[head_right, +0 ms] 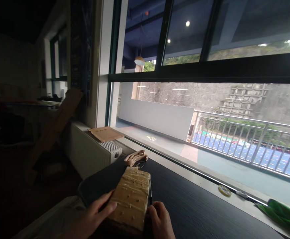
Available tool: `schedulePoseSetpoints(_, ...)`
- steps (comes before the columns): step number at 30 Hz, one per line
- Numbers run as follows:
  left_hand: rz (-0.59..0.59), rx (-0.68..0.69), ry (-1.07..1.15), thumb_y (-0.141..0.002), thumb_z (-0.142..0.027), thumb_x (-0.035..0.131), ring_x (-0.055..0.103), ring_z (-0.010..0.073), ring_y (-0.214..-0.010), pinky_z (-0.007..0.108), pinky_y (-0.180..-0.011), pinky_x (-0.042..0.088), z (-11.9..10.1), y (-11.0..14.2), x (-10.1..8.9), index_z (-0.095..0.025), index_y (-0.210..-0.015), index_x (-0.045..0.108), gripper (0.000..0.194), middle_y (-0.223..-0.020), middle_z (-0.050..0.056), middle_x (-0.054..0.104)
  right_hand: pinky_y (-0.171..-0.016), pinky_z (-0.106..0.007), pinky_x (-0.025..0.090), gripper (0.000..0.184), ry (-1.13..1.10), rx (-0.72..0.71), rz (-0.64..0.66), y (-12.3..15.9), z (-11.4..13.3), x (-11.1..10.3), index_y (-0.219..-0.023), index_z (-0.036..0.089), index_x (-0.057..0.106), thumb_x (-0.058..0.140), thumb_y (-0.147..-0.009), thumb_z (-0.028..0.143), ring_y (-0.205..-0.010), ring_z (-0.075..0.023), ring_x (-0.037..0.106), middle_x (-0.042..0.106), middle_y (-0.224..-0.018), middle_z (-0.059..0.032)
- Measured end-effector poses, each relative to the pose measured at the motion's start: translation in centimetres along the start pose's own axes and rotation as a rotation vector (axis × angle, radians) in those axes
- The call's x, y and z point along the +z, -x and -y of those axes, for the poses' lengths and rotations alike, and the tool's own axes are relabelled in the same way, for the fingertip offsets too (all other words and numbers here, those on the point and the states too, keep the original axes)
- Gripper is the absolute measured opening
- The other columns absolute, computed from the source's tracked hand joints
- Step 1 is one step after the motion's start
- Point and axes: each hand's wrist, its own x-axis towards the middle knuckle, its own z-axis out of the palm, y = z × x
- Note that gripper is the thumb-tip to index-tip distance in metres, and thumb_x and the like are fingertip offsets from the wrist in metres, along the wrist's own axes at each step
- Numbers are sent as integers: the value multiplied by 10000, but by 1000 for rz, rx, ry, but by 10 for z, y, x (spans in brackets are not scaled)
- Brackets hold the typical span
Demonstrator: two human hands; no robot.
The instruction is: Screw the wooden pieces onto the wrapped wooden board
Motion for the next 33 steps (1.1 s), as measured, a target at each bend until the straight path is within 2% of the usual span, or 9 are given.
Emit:
schedulePoseSetpoints(4, 57, 142, 29, -823, -402, 569, 412, 269, -1310, 334, -1096, 330, -25, 2, 51, -205, -1353, 501, 569, -1407, 60, 485, -571, -276, 485, 470, -141, -56, -123, 15, -21, -36, -715, 184, 601, 682, -539, 612, -591, -167, 577, 622, -623, -24)
schedulePoseSetpoints(7, 133, 203, 140, -757, -309, 633, 407, 266, -1304, 312, -1089, 319, -40, -23, 81, -209, -1333, 512, 598, -1412, 51, 472, -485, -269, 461, 510, -215, -61, -216, 10, -31, -64, -797, 181, 598, 673, -571, 631, -535, -161, 573, 622, -599, -10)
schedulePoseSetpoints(10, 270, -9, 353, -691, -257, 615, 586, 285, -1067, 360, -901, 460, -47, -61, 104, -169, -1332, 501, 657, -1241, 96, 611, -507, -281, 473, 486, -195, -85, -319, 1, -28, -93, -829, 174, 572, 683, -582, 577, -596, -191, 616, 657, -645, -35)
schedulePoseSetpoints(14, 325, -157, 471, -654, -257, 531, 632, 273, -884, 344, -751, 476, -45, -103, 126, -83, -1222, 589, 596, -998, 116, 699, -511, -295, 461, 409, -193, -92, -542, 0, -22, -133, -854, 193, 528, 545, -691, 568, -504, -156, 557, 581, -577, 25)
schedulePoseSetpoints(19, 539, -117, 342, -699, -300, 578, 637, 249, -830, 289, -697, 465, -49, -117, 138, -99, -1032, 697, 407, -884, 89, 716, -464, -280, 378, 375, -94, -83, -696, 12, -31, -162, -831, 194, 604, 596, -672, 534, -444, -137, 461, 519, -526, 52)
schedulePoseSetpoints(23, 579, -118, 310, -743, -459, 614, 615, 206, -678, 274, -623, 447, -58, -123, 141, -79, -900, 715, 423, -766, 82, 697, -461, -273, 352, 409, -50, -87, -700, 14, -33, -165, -664, 188, 623, 579, -680, 595, -459, -130, 448, 515, -524, 30)
schedulePoseSetpoints(28, 587, -79, 361, -806, -461, 561, 615, 207, -759, 279, -662, 451, -60, -120, 138, -114, -982, 703, 414, -853, 71, 696, -479, -269, 400, 481, -67, -98, -713, 15, -30, -165, -745, 168, 686, 613, -646, 633, -567, -177, 547, 592, -577, -9)
schedulePoseSetpoints(31, 594, -56, 398, -809, -420, 574, 619, 234, -880, 297, -724, 463, -54, -111, 133, -137, -1058, 668, 389, -951, 70, 690, -572, -280, 488, 543, -119, -116, -667, 14, -31, -163, -883, 152, 707, 635, -640, 632, -768, -228, 622, 682, -786, -48)
schedulePoseSetpoints(33, 669, -67, 451, -784, -425, 613, 607, 254, -995, 322, -809, 470, -46, -106, 132, -152, -1147, 618, 454, -1086, 92, 665, -640, -291, 514, 578, -156, -125, -635, 13, -34, -161, -958, 145, 703, 649, -640, 625, -842, -236, 633, 698, -890, -60)
